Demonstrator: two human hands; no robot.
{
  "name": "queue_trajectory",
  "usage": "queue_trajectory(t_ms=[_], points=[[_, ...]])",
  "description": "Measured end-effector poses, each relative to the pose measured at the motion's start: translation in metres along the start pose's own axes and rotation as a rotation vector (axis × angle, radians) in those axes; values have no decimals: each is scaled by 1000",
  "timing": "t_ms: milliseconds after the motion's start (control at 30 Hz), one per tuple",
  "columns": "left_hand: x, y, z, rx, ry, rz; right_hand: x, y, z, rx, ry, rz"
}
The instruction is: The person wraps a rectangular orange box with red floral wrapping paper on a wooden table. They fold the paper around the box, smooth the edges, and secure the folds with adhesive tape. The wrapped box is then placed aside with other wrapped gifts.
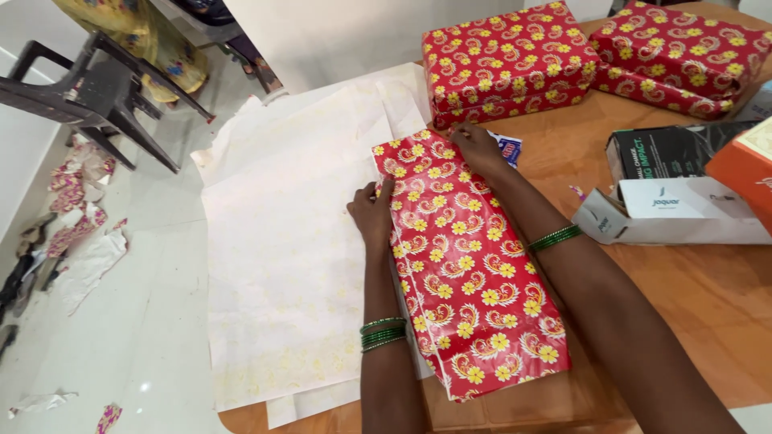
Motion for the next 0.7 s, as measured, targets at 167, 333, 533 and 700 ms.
queue_trajectory(t_ms=[167,333,533,700], points=[[1,4,0,-7,7,8,-26,-8,-7,15,-162,-86],[4,8,1,-11,-13,36,-39,-31,-5,47,-366,86],[4,10,1,-14,-19,28,-24,-53,12,308,-469,131],[7,15,2,11,-12,19,-24,-73,8,425,-556,338]])
Point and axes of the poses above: each hand's wrist, its own x-axis away from the middle knuckle, its own z-axis out of the back of the hand, y = z × x, the point moved 5 cm from there along -x, towards the middle knuckle, and after that the axes turned 10 degrees about x, right-handed, at the moved point
